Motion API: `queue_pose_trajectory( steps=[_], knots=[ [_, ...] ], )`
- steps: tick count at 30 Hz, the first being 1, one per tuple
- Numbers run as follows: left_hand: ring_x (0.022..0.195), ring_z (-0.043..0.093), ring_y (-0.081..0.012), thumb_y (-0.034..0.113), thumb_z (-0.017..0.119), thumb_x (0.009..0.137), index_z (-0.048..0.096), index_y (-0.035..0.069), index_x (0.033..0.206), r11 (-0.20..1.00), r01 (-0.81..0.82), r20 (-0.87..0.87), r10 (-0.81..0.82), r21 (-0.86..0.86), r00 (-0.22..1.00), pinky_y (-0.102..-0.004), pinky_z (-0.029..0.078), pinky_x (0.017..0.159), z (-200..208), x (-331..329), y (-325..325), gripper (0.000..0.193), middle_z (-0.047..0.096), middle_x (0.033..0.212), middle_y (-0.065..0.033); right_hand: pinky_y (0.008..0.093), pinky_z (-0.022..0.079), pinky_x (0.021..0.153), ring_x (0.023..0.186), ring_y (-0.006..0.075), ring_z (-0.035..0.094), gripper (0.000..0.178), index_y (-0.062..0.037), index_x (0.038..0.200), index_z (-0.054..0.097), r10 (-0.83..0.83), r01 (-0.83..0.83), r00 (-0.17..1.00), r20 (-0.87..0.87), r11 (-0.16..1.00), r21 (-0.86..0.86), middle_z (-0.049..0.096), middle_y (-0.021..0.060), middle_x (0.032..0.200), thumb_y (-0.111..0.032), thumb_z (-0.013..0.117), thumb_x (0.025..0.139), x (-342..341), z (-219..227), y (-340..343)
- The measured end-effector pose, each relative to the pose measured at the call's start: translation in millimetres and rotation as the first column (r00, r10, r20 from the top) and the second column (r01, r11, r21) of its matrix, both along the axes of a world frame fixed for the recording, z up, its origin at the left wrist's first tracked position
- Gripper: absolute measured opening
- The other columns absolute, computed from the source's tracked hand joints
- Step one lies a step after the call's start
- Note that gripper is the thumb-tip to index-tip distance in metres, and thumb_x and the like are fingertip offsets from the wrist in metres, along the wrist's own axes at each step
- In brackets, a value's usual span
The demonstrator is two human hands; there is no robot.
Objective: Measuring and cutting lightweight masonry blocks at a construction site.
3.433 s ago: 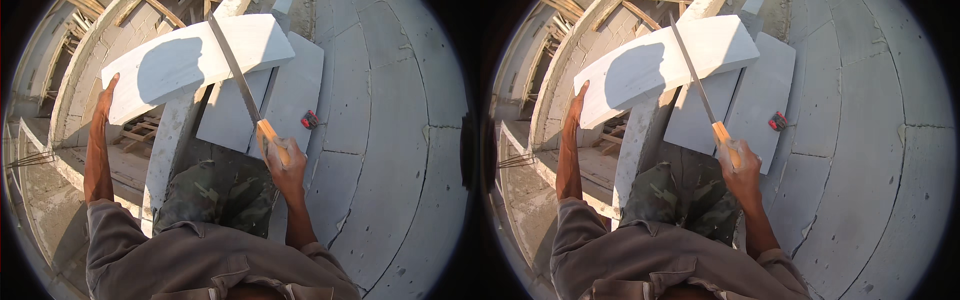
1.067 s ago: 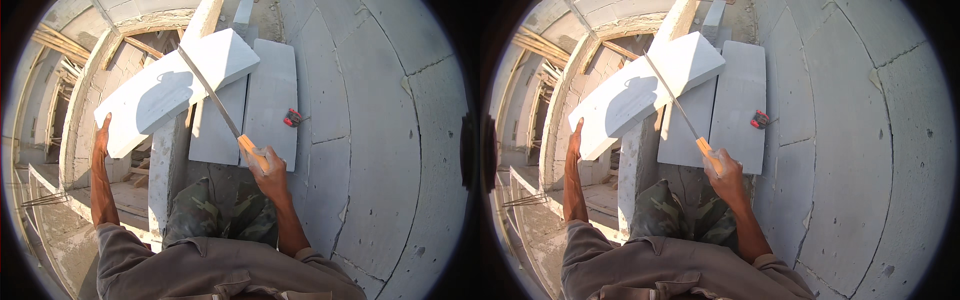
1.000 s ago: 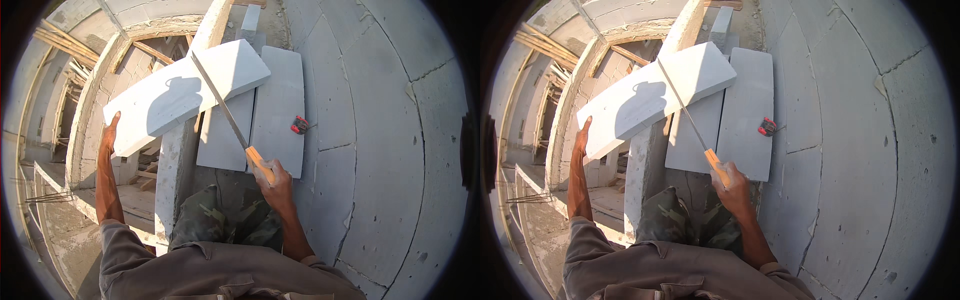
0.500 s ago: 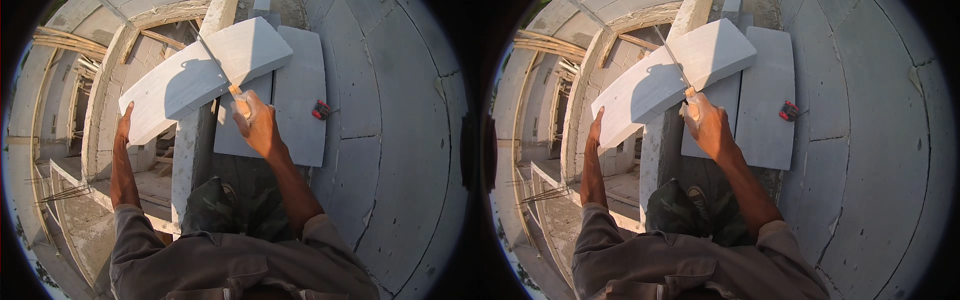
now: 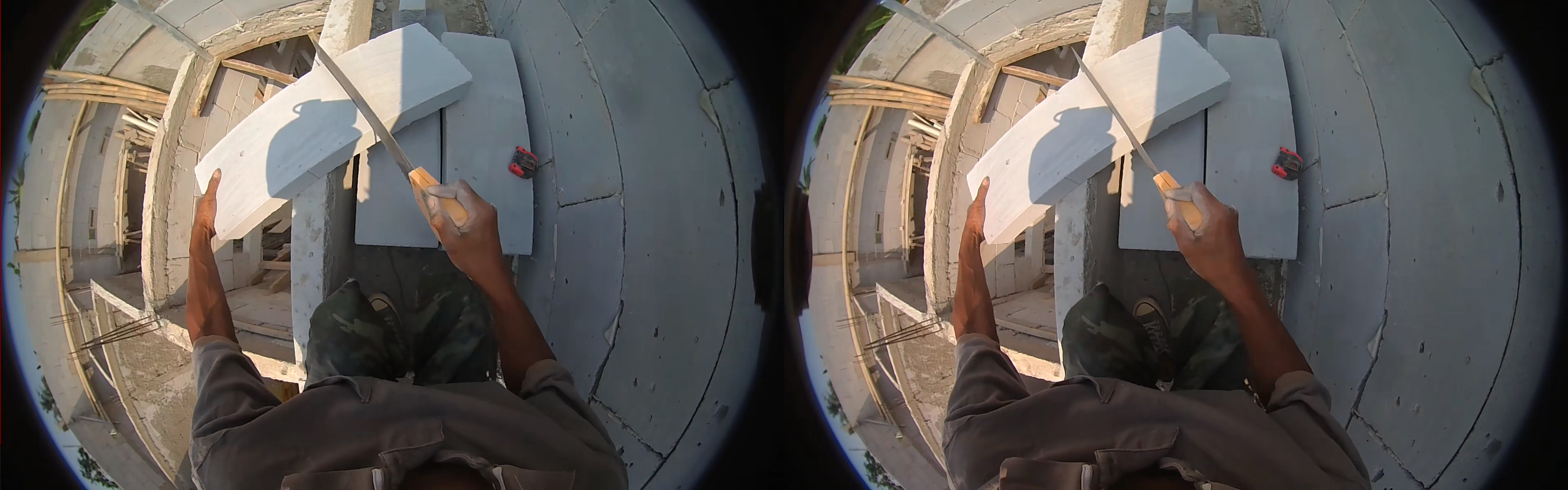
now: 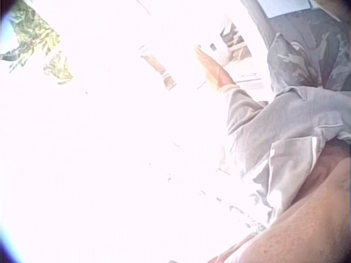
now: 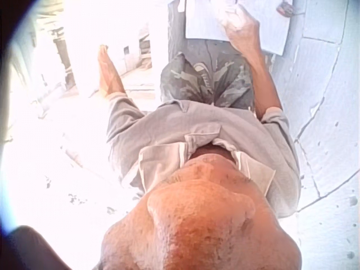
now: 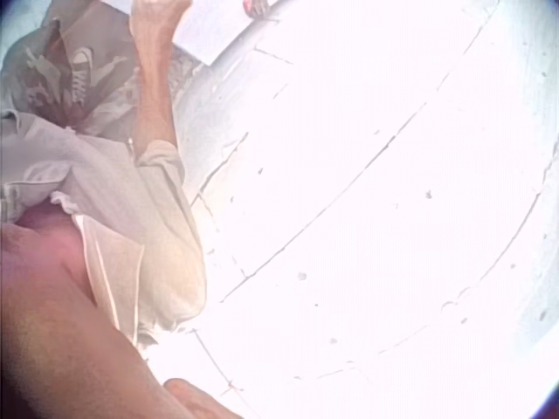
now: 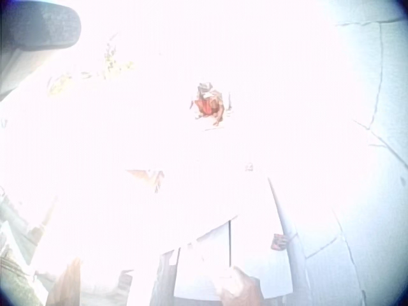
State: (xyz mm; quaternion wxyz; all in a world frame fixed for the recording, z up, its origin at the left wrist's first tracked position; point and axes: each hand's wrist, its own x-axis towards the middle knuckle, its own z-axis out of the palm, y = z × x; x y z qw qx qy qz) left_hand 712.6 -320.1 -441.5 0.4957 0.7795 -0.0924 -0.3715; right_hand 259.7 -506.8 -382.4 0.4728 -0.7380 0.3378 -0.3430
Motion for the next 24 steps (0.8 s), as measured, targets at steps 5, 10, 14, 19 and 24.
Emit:
queue_pose_trajectory(
  steps=[5, 10, 14, 19, 24],
  knots=[
    [0.097, 0.066, -0.0271, 0.066, 0.063, 0.079, 0.043, -0.012, 0.133, 0.999, 0.021, 0.102, -0.026, 0.05, 0.994, -0.0344, 0.054, 0.084, -5.4, 4.2, -22.1, 0.097, 0.06, 0.118, -0.0237, 0.0392, 0.051, 0.062, 0.072, 0.0368, 0.065, 0.015, 0.0038, 0.093, 0.058, 0.061, -0.061, 0.998, 0.005, 0.997, 0.056, 0.061, 0.0239, 0.073, -0.009, 0.061, 0.086, 13.0, 13.3, -8.9],
    [0.108, 0.061, -0.0284, 0.066, 0.064, 0.077, 0.042, -0.011, 0.135, 0.999, 0.041, 0.025, -0.042, 0.032, 0.999, -0.0363, 0.049, 0.093, -9.5, 0.1, -29.6, 0.099, 0.057, 0.125, -0.0237, 0.042, 0.05, 0.064, 0.076, 0.0418, 0.064, 0.017, 0.0043, 0.09, 0.053, 0.085, -0.078, 0.996, 0.024, 0.976, -0.203, 0.062, 0.0264, 0.078, -0.01, 0.06, 0.085, 94.0, 23.8, -82.8],
    [0.112, 0.059, -0.0293, 0.065, 0.066, 0.076, 0.046, -0.006, 0.135, 1.0, 0.001, 0.085, -0.001, 0.005, 0.996, -0.0373, 0.045, 0.096, -3.5, -15.4, -15.7, 0.094, 0.057, 0.127, -0.0213, 0.0367, 0.055, 0.071, 0.079, 0.034, 0.07, 0.011, 0.0041, 0.093, 0.061, -0.046, 0.043, 0.998, 0.034, 0.996, 0.073, 0.067, 0.0205, 0.079, -0.004, 0.062, 0.084, -41.4, -10.2, 20.9],
    [0.104, 0.062, -0.0267, 0.063, 0.066, 0.077, 0.049, -0.007, 0.132, 0.997, 0.045, 0.108, -0.037, -0.066, 0.993, -0.0364, 0.05, 0.09, -22.3, -0.2, -23.3, 0.091, 0.062, 0.119, -0.02, 0.0341, 0.049, 0.064, 0.072, 0.0216, 0.067, 0.013, 0.0024, 0.095, 0.057, 0.062, -0.063, 0.998, 0.014, 0.993, 0.104, 0.063, 0.0181, 0.076, -0.006, 0.058, 0.086, 61.7, 15.0, -59.4],
    [0.1, 0.063, -0.0259, 0.063, 0.067, 0.077, 0.05, -0.009, 0.13, 0.998, -0.03, 0.079, 0.035, -0.06, 0.996, -0.0364, 0.051, 0.086, -16.4, -3.8, -6.9, 0.09, 0.063, 0.116, -0.0197, 0.0335, 0.048, 0.061, 0.069, 0.0189, 0.065, 0.011, 0.0027, 0.095, 0.056, 0.087, -0.086, 0.996, -0.034, 0.996, 0.023, 0.062, 0.0167, 0.072, -0.004, 0.058, 0.086, 42.9, 13.8, -22.0]
  ],
)
